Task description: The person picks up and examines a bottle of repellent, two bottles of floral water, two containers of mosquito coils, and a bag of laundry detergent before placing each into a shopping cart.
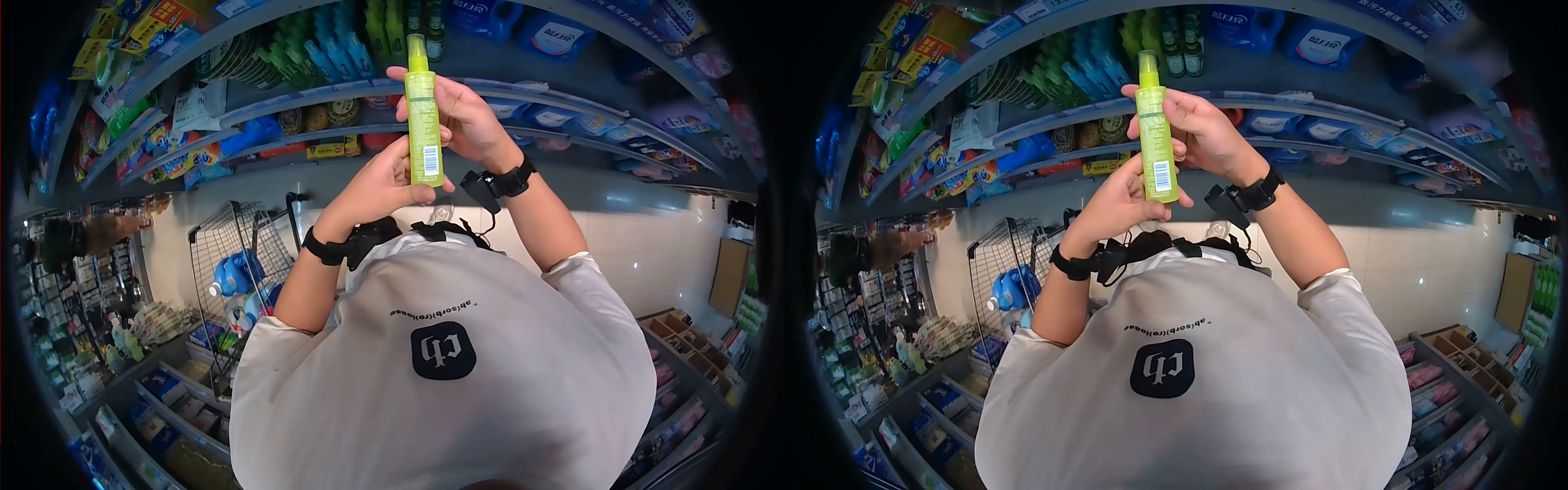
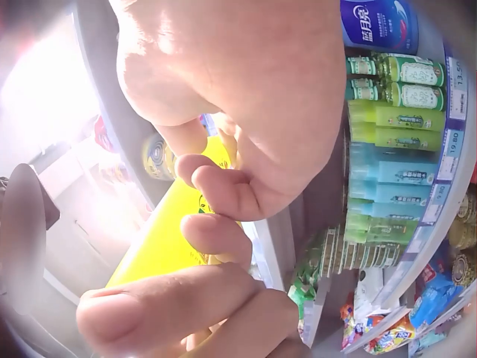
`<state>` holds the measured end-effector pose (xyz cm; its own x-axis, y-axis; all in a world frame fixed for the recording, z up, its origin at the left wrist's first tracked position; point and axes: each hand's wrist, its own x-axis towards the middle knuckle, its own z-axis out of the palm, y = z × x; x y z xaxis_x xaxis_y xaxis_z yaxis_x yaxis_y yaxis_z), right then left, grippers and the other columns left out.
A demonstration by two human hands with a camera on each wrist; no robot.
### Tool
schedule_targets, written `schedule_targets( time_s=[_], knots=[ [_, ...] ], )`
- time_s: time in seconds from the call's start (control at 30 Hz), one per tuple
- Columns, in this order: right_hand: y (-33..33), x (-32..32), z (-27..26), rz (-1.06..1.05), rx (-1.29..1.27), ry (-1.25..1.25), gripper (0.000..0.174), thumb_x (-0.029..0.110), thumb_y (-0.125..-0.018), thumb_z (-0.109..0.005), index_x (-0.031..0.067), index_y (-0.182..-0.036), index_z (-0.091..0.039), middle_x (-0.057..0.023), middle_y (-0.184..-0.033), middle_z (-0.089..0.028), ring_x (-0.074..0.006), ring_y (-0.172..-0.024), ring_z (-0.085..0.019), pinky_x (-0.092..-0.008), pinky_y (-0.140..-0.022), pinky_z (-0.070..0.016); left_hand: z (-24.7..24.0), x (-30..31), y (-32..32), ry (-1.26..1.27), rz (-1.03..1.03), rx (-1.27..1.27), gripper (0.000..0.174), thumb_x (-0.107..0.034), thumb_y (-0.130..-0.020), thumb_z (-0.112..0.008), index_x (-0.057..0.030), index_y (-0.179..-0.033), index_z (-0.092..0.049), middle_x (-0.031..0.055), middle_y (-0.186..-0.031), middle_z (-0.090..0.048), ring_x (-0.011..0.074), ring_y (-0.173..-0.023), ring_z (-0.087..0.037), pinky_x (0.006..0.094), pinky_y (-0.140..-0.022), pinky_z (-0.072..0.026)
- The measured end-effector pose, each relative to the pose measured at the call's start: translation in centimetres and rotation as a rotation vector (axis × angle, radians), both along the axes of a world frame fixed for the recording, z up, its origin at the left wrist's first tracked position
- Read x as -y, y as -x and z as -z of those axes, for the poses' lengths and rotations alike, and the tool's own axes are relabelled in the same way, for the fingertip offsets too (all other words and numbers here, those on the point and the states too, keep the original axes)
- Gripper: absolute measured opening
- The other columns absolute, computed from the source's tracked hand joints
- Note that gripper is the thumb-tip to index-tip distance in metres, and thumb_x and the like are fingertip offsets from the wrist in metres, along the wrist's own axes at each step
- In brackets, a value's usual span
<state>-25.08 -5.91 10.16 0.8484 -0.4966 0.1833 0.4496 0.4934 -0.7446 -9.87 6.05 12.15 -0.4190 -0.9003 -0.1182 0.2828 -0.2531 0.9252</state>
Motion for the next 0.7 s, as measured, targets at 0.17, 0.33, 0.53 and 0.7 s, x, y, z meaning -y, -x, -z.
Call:
schedule_targets(
  time_s=[0.17,0.33,0.53,0.7],
  knots=[
    [-0.6,-1.6,-0.5,-0.024,0.002,-0.006,0.062,0.038,-0.101,-0.046,0.0011,-0.148,-0.030,-0.0062,-0.109,-0.062,0.0004,-0.058,-0.041,-0.0130,-0.053,-0.0395,-0.5,-2.1,0.2,-0.012,-0.061,0.003,0.077,-0.015,-0.079,-0.080,-0.0045,-0.142,-0.036,0.0134,-0.112,-0.062,0.0163,-0.090,-0.065,0.0239,-0.071,-0.0523],
    [-2.3,-4.1,-2.8,0.028,-0.015,0.076,0.059,0.038,-0.102,-0.045,0.0008,-0.146,-0.033,-0.0062,-0.108,-0.062,0.0006,-0.056,-0.039,-0.0133,-0.055,-0.0410,-2.0,-4.4,-1.3,0.076,-0.103,0.033,0.087,-0.035,-0.074,-0.084,-0.0037,-0.140,-0.037,0.0156,-0.099,-0.068,0.0110,-0.079,-0.063,0.0226,-0.070,-0.0518],
    [-6.2,-7.6,-5.1,0.107,-0.095,0.208,0.055,0.040,-0.104,-0.037,0.0009,-0.143,-0.038,-0.0079,-0.107,-0.063,-0.0088,-0.082,-0.058,-0.0249,-0.078,-0.0505,-3.0,-7.8,-5.5,0.108,-0.092,0.016,0.076,-0.024,-0.078,-0.082,-0.0030,-0.138,-0.039,0.0076,-0.108,-0.060,0.0211,-0.099,-0.067,0.0252,-0.071,-0.0530],
    [-9.3,-11.8,-4.8,0.138,-0.111,0.140,0.054,0.040,-0.105,-0.036,0.0009,-0.141,-0.040,-0.0083,-0.107,-0.064,-0.0133,-0.095,-0.060,-0.0289,-0.086,-0.0500,-2.1,-11.3,-8.7,0.118,-0.087,-0.003,0.067,-0.022,-0.081,-0.080,-0.0013,-0.132,-0.042,0.0075,-0.100,-0.064,0.0181,-0.097,-0.067,0.0254,-0.071,-0.0528]
  ],
)
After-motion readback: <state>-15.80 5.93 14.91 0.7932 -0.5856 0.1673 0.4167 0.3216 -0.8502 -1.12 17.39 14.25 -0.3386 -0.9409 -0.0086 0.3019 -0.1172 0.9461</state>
